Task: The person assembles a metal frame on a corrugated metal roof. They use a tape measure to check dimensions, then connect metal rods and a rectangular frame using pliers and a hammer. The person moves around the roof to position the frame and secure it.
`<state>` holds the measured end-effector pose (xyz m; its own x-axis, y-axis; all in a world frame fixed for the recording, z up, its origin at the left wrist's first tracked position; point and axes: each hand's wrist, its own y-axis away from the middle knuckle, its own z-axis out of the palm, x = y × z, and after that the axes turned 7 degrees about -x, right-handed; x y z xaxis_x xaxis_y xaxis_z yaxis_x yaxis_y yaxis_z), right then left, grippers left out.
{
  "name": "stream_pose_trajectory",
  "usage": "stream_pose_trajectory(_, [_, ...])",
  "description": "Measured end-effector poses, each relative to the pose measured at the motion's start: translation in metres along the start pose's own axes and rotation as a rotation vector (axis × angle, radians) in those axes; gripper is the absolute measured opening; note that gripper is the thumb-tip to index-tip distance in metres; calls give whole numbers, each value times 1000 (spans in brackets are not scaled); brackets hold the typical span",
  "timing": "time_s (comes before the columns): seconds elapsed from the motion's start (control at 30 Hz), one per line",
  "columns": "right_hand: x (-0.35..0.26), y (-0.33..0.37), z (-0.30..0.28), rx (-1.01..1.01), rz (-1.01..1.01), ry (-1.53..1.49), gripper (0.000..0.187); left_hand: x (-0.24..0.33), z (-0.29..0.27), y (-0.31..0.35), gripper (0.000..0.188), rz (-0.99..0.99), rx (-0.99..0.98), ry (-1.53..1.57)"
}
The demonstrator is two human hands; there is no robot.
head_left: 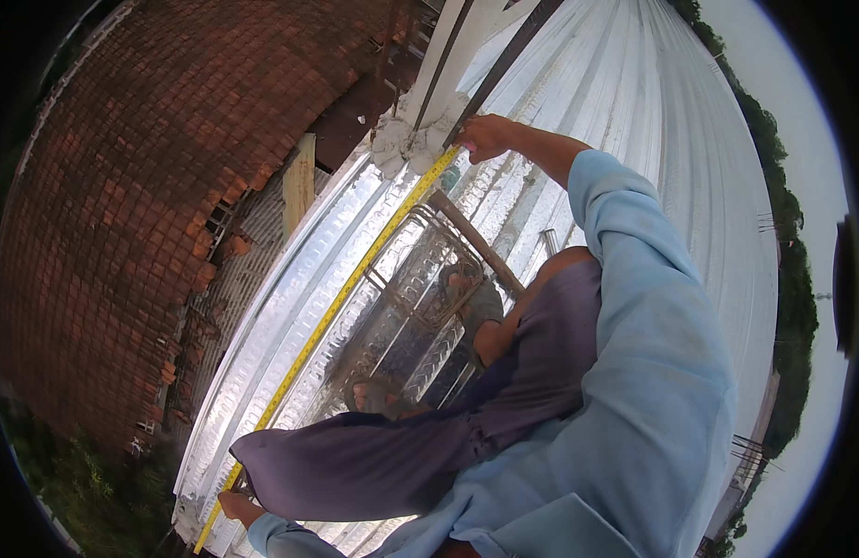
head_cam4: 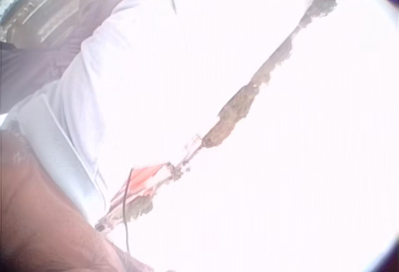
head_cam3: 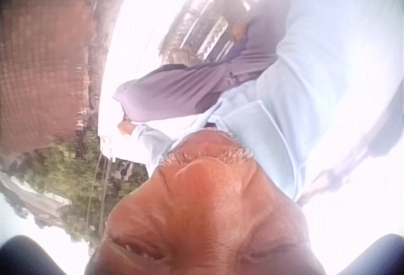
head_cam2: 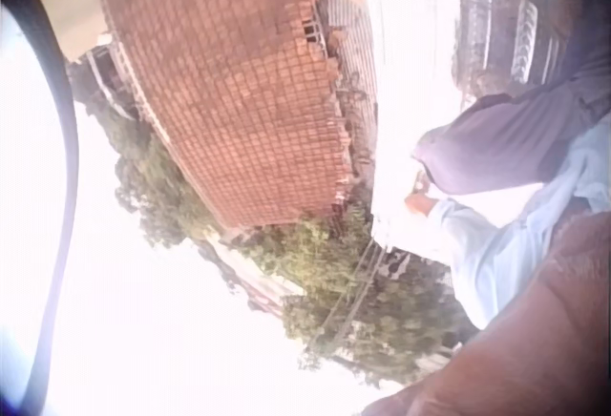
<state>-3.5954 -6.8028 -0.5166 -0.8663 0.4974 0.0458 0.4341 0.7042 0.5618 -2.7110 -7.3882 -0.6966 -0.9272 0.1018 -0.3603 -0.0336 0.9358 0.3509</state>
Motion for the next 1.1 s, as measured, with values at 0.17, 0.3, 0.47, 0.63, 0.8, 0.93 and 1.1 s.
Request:
stream_pose_trajectory(0.17, [10,-5,7,31,-25,6,56,9,-11,5,18,-30,-15,73])
stream_pose_trajectory(0.3, [12,-14,8,16,-34,-7,55,5,-4,-2,15,-9,-55,74])
stream_pose_trajectory(0.47, [16,-22,18,14,-63,-56,53,-10,2,-9,14,-35,31,147])
stream_pose_trajectory(0.63, [35,-7,48,120,-91,-40,56,38,0,8,15,-111,-118,262])
stream_pose_trajectory(0.8, [10,-20,41,129,-61,-159,57,-5,-13,1,14,-32,-64,20])
stream_pose_trajectory(0.93, [7,-19,40,62,-24,-226,60,-15,1,-7,15,-29,30,-63])
stream_pose_trajectory(1.1, [25,-22,58,86,-80,-151,60,1,-7,14,16,37,29,89])
